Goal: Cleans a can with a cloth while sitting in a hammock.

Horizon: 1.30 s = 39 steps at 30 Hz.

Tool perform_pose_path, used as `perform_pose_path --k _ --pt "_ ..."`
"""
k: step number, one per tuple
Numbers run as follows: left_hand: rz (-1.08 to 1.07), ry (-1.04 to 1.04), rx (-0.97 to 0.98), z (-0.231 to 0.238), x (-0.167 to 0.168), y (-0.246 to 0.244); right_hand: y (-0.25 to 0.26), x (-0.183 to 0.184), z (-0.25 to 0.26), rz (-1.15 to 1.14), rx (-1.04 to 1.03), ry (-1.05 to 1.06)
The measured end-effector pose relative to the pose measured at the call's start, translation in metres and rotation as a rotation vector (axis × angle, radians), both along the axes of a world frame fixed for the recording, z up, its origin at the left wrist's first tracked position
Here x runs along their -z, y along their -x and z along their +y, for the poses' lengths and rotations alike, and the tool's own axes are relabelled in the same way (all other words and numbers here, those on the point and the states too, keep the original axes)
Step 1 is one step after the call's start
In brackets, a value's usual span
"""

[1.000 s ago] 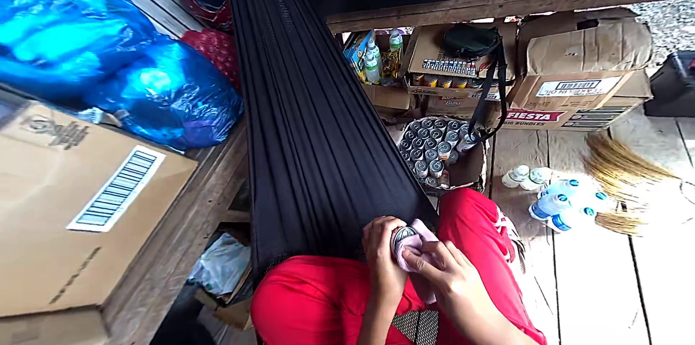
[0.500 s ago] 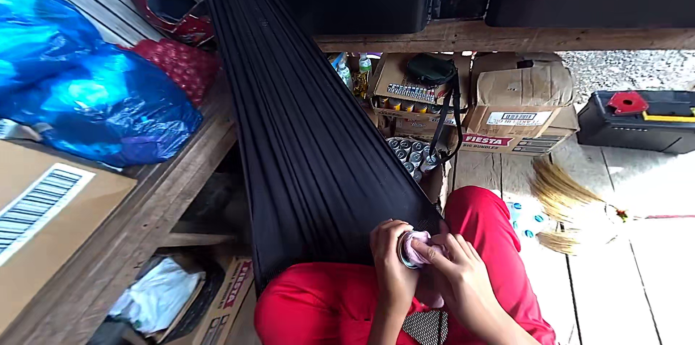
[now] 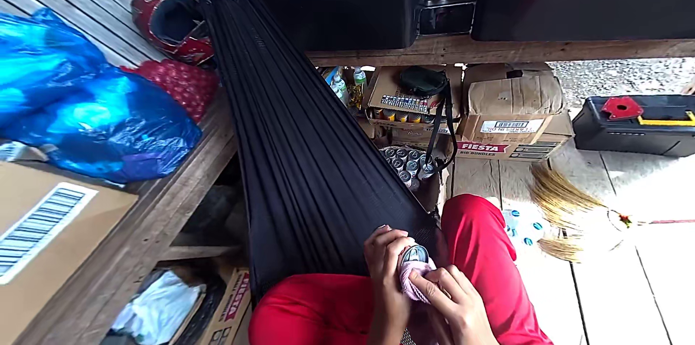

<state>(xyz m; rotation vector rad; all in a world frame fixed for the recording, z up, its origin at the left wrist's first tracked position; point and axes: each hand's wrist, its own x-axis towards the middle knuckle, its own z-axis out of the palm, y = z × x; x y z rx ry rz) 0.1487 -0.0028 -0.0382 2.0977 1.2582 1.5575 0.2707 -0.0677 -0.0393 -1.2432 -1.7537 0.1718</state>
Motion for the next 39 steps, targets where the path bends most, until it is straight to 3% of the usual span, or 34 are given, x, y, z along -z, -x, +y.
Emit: perform_pose_path --k 3,5,7,9,11,13,16,18,20,25,28,29,31,35,39 --pt "0.094 -0.044 -0.111 -0.007 0.002 0.028 0.026 0.011 0.002 -0.006 0.094 -0.014" --pt "0.062 -0.029 -0.156 -0.009 0.000 0.050 0.041 0.021 0.005 0.100 0.049 -0.012" --pt "0.010 0.005 -0.162 -0.011 -0.006 0.076 0.048 0.032 0.005 0.322 -0.113 0.064" --pt "-0.088 0.087 -0.119 -0.014 -0.016 0.099 0.052 0.040 0.001 0.685 -0.166 0.204" --pt "-0.296 0.274 0.016 -0.021 -0.029 0.117 0.056 0.035 0.001 1.245 -0.091 0.429" --pt "-0.627 0.523 0.221 -0.029 -0.038 0.126 0.050 0.030 0.010 1.666 -0.033 0.623" --pt "-1.032 0.826 0.390 -0.037 -0.039 0.127 0.043 0.027 0.017 1.878 -0.024 0.638" --pt "-1.161 0.979 0.385 -0.039 -0.042 0.120 0.046 0.020 0.015 1.817 -0.034 0.589" --pt "-1.107 1.073 0.315 -0.038 -0.040 0.107 0.050 0.012 0.008 1.583 -0.050 0.543" --pt "-0.899 0.955 0.252 -0.021 -0.020 0.067 0.058 0.004 -0.012 0.327 -0.293 0.062" --pt "-0.645 0.955 0.153 -0.001 -0.027 0.045 0.042 0.006 0.006 -0.053 -0.305 -0.048" --pt "-0.634 1.015 0.075 -0.007 -0.027 0.032 0.034 0.005 0.018 -0.096 -0.285 -0.069" --pt "-0.859 1.045 -0.066 -0.024 -0.021 -0.002 0.014 -0.002 0.041 -0.068 -0.234 -0.076" --pt "-0.981 0.816 0.118 -0.019 0.004 -0.034 -0.011 -0.020 0.063 0.287 -0.185 0.075" --pt "-0.906 0.644 0.118 -0.005 0.002 -0.036 0.009 -0.002 0.034 0.262 -0.067 0.062"
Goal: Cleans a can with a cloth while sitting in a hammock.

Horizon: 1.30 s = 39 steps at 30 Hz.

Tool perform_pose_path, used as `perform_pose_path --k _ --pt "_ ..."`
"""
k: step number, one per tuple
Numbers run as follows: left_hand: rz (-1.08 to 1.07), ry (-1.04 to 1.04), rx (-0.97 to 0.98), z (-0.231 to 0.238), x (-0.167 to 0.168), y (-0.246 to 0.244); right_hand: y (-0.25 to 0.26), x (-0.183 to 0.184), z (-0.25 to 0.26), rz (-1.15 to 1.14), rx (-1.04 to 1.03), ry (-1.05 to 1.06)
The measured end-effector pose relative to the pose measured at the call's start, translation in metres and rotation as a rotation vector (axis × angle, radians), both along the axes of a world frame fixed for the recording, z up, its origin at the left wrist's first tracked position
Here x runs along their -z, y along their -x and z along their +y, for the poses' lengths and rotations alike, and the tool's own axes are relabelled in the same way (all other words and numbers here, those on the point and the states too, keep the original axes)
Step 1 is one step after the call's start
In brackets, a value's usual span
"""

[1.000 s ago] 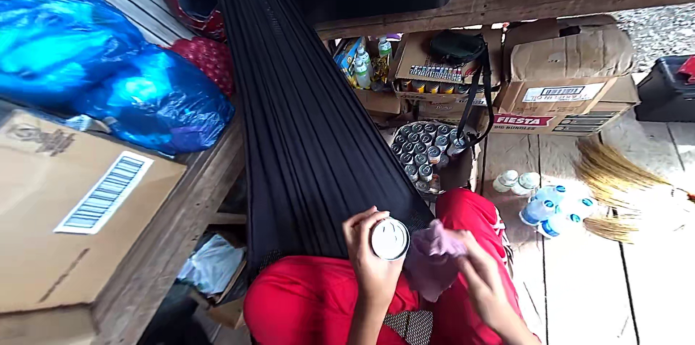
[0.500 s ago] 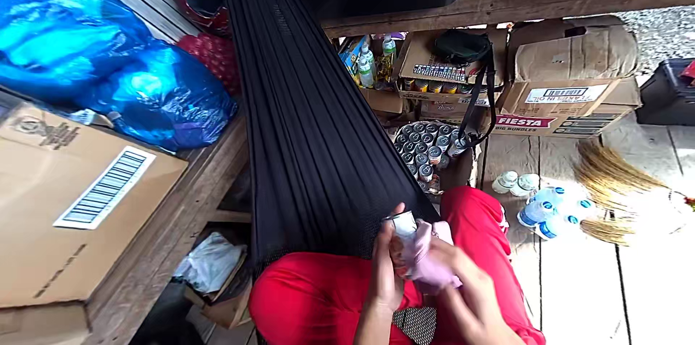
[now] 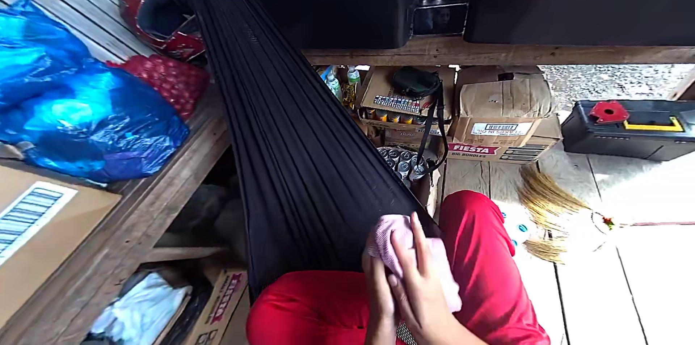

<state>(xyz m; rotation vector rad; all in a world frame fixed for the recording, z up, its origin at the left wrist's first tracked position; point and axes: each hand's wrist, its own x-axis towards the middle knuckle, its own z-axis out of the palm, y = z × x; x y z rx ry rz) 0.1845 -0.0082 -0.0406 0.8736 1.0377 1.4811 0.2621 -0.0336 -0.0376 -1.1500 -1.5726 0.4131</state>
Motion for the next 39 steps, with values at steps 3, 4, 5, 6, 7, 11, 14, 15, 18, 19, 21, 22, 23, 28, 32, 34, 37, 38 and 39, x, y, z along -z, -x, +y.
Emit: perform_pose_path --k 3,4,5,6,7,11,14,15,18,19,21,22,23,28,32,34,37,38,39 --pt "-0.049 0.161 -0.077 -0.005 -0.013 0.004 0.011 0.015 -0.010 -0.145 0.022 -0.098" --pt "-0.106 0.229 -0.080 -0.009 -0.014 0.008 0.011 0.015 -0.005 -0.185 0.007 -0.139" --pt "-0.163 0.320 -0.087 -0.013 -0.007 0.014 0.012 0.012 0.001 -0.213 -0.010 -0.175" --pt "-0.209 0.356 -0.068 -0.016 0.005 0.023 0.013 0.005 0.008 -0.236 -0.039 -0.192" --pt "-0.216 0.336 -0.030 -0.019 0.014 0.032 0.014 -0.004 0.015 -0.239 -0.077 -0.194" --pt "-0.089 0.153 0.003 -0.033 0.009 0.066 0.038 -0.024 0.034 -0.172 -0.238 -0.170" --pt "-0.047 0.111 0.009 -0.043 0.011 0.095 0.082 -0.015 0.023 -0.153 -0.146 -0.139" --pt "-0.017 0.103 -0.001 -0.043 0.008 0.107 0.097 -0.010 0.015 -0.101 -0.114 -0.122" --pt "0.104 0.105 -0.039 -0.039 -0.008 0.146 0.138 0.011 -0.016 0.035 -0.102 -0.109" --pt "0.151 0.097 -0.033 -0.035 -0.017 0.156 0.149 0.018 -0.024 0.034 -0.106 -0.137" --pt "0.161 0.163 -0.069 -0.037 -0.034 0.165 0.161 0.023 -0.030 -0.026 -0.117 -0.191" --pt "0.122 0.238 -0.106 -0.041 -0.038 0.165 0.162 0.020 -0.028 -0.085 -0.117 -0.208" --pt "0.098 0.298 -0.138 -0.045 -0.039 0.164 0.160 0.016 -0.023 -0.139 -0.106 -0.230" --pt "0.129 0.138 0.063 -0.046 -0.005 0.161 0.123 -0.025 0.022 -0.051 -0.132 -0.273" --pt "0.101 -0.028 0.138 -0.042 0.004 0.130 0.092 -0.026 0.037 0.254 -0.212 -0.216" --pt "0.135 -0.100 0.210 -0.033 -0.017 0.114 0.082 -0.014 0.025 0.251 -0.147 -0.212" --pt "0.060 -0.126 0.192 -0.013 -0.034 0.083 0.065 0.008 0.003 0.123 -0.089 -0.282" --pt "0.029 -0.138 0.186 -0.009 -0.033 0.074 0.057 0.014 -0.002 0.074 -0.091 -0.303" --pt "-0.001 -0.179 0.205 -0.005 -0.025 0.067 0.046 0.016 -0.003 0.022 -0.103 -0.311"
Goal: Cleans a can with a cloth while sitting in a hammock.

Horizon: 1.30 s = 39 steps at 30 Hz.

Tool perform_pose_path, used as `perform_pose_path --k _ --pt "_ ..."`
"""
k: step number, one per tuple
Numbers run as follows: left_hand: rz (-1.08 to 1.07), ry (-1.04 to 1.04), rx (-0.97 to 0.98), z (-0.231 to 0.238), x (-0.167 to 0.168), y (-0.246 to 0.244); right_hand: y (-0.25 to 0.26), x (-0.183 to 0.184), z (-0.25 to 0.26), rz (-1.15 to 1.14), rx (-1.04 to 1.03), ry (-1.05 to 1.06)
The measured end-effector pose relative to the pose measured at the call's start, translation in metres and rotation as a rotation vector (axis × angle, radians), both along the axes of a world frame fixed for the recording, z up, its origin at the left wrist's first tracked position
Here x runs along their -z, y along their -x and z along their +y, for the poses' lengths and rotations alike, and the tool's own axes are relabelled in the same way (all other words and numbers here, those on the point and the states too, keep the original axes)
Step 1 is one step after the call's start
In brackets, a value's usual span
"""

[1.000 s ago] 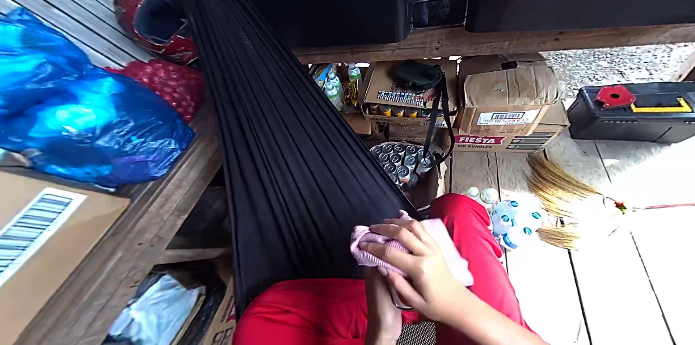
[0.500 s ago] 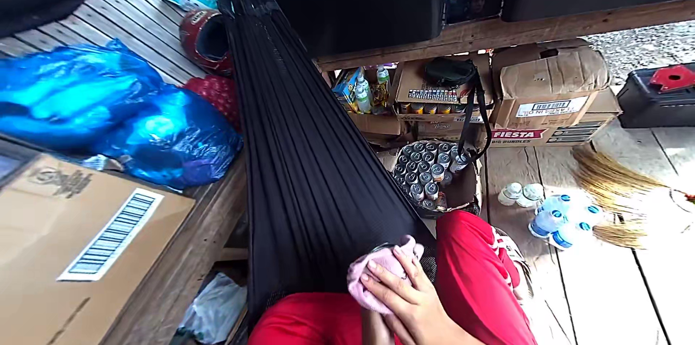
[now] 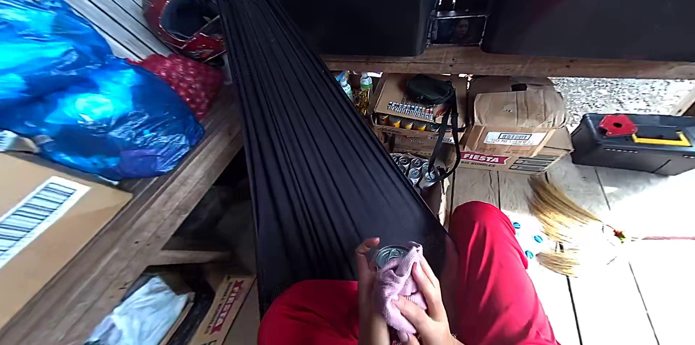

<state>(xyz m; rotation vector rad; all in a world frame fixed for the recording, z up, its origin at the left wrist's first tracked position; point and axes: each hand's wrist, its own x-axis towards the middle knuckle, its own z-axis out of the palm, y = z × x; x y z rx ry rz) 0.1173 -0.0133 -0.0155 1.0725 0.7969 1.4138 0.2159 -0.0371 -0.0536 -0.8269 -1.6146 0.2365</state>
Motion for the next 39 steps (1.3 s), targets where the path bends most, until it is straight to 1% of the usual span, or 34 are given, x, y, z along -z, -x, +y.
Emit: perform_pose_path --k 1,2,4,5,6,7,9,11,12,13,15,17,20,21,24,25,26,28,30,32,34,36,39 --pt "-0.035 -0.034 0.011 0.002 0.010 -0.008 -0.012 -0.002 0.002 -0.068 0.006 -0.006" --pt "-0.067 0.005 0.000 -0.002 0.014 -0.016 -0.025 -0.006 0.006 -0.152 0.028 -0.017" --pt "-0.004 0.313 -0.044 -0.019 -0.020 -0.034 -0.049 -0.023 0.019 -0.310 0.100 -0.050" --pt "0.030 0.396 -0.044 -0.021 -0.031 -0.040 -0.058 -0.034 0.026 -0.343 0.118 -0.067" --pt "0.022 0.390 -0.026 -0.020 -0.032 -0.045 -0.067 -0.045 0.034 -0.335 0.112 -0.076" --pt "-0.012 0.345 0.008 -0.020 -0.029 -0.048 -0.073 -0.054 0.042 -0.276 0.073 -0.074" --pt "-0.059 0.187 0.123 -0.022 -0.012 -0.050 -0.080 -0.065 0.053 -0.077 -0.056 0.006" --pt "0.003 0.034 0.210 -0.021 -0.011 -0.044 -0.076 -0.063 0.056 0.149 -0.154 0.155" --pt "0.011 -0.001 0.206 -0.020 -0.014 -0.041 -0.069 -0.059 0.050 0.228 -0.167 0.224" --pt "0.007 -0.016 0.166 -0.019 -0.015 -0.036 -0.059 -0.054 0.041 0.259 -0.158 0.262" --pt "-0.025 -0.041 0.077 -0.017 -0.008 -0.020 -0.030 -0.037 0.014 0.233 -0.097 0.263" --pt "-0.042 0.005 0.008 -0.022 -0.007 0.005 0.004 -0.016 -0.011 0.187 -0.074 0.198" --pt "0.051 0.027 0.004 -0.033 -0.007 0.048 0.045 -0.003 -0.036 0.062 -0.035 0.166" --pt "0.064 0.083 0.015 -0.043 -0.009 0.060 0.054 -0.005 -0.037 0.006 -0.023 0.146" --pt "0.059 0.405 -0.044 -0.071 -0.023 0.084 0.067 -0.028 -0.024 -0.108 0.015 0.086" --pt "0.068 0.440 -0.013 -0.072 -0.029 0.089 0.066 -0.037 -0.016 -0.090 -0.001 0.089" --pt "0.041 0.406 0.078 -0.073 -0.031 0.094 0.063 -0.046 -0.010 -0.044 -0.038 0.112" --pt "-0.044 0.302 0.214 -0.070 -0.029 0.096 0.058 -0.058 -0.004 0.145 -0.148 0.184" --pt "-0.066 0.152 0.281 -0.063 -0.029 0.094 0.060 -0.057 -0.007 0.259 -0.171 0.209" --pt "-0.002 0.022 0.271 -0.051 -0.028 0.091 0.068 -0.050 -0.019 0.229 -0.087 0.216" --pt "0.024 -0.024 0.160 -0.042 -0.023 0.081 0.074 -0.038 -0.034 0.162 -0.003 0.193" --pt "-0.001 -0.004 0.095 -0.041 -0.017 0.066 0.068 -0.027 -0.038 0.098 0.040 0.122" --pt "0.054 0.126 -0.007 -0.048 -0.012 0.036 0.028 -0.027 -0.019 -0.039 0.025 0.037"
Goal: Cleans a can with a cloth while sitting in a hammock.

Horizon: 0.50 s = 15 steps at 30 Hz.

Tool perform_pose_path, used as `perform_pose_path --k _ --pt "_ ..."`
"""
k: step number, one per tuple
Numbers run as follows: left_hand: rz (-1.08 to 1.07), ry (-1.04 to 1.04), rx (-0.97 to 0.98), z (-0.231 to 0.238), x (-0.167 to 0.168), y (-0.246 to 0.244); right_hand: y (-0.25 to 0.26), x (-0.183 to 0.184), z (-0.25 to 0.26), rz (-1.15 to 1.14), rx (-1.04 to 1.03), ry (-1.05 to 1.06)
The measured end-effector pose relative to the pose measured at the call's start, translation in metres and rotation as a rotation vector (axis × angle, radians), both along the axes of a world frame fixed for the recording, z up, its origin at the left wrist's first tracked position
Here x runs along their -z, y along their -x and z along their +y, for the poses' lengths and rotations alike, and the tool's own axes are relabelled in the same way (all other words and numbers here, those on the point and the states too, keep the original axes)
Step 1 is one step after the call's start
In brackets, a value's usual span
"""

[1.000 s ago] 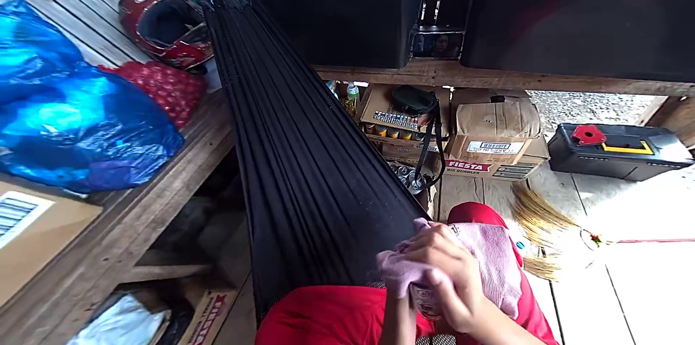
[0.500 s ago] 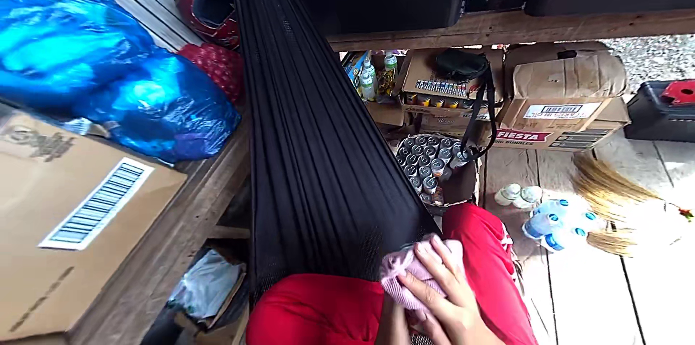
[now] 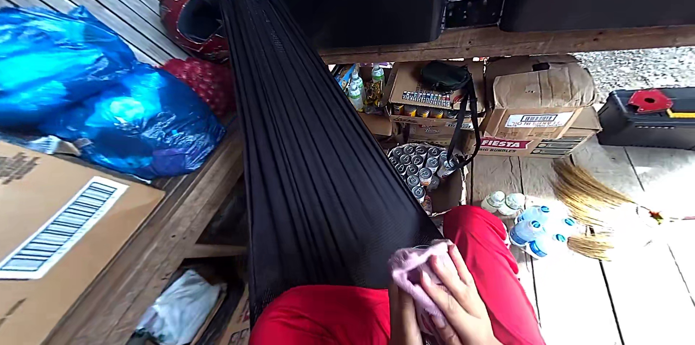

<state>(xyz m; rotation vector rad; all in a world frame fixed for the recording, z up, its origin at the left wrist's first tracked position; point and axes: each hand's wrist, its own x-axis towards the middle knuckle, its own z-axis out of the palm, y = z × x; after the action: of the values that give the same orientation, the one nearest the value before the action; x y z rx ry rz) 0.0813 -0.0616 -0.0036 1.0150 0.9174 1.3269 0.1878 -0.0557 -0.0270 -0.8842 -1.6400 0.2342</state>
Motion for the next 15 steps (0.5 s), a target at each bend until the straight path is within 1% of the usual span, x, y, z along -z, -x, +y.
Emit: perform_pose_path --k 1,3,5,7,8,10,12,14,15 --pt "0.022 0.040 -0.010 0.000 0.002 -0.011 -0.017 -0.005 0.010 -0.036 -0.017 -0.003" --pt "0.045 0.046 0.025 0.001 0.005 -0.032 -0.051 -0.019 0.031 -0.035 -0.064 0.019" --pt "-0.042 0.036 0.035 0.004 0.006 -0.058 -0.076 -0.030 0.046 0.085 -0.155 0.085" --pt "-0.172 0.050 -0.037 0.009 0.002 -0.084 -0.090 -0.031 0.049 0.133 -0.170 0.116" --pt "-0.198 0.037 -0.082 0.014 -0.001 -0.093 -0.094 -0.028 0.046 0.112 -0.153 0.106" --pt "-0.129 -0.078 -0.101 0.030 -0.004 -0.099 -0.094 -0.016 0.030 0.023 -0.103 0.061" --pt "-0.140 -0.184 -0.146 0.045 -0.004 -0.105 -0.095 -0.003 0.012 -0.083 -0.050 0.008" --pt "-0.155 -0.291 -0.085 0.054 0.007 -0.104 -0.096 0.003 0.010 -0.172 0.014 -0.055" --pt "-0.144 -0.299 -0.060 0.054 0.010 -0.102 -0.098 0.002 0.012 -0.209 0.040 -0.083"
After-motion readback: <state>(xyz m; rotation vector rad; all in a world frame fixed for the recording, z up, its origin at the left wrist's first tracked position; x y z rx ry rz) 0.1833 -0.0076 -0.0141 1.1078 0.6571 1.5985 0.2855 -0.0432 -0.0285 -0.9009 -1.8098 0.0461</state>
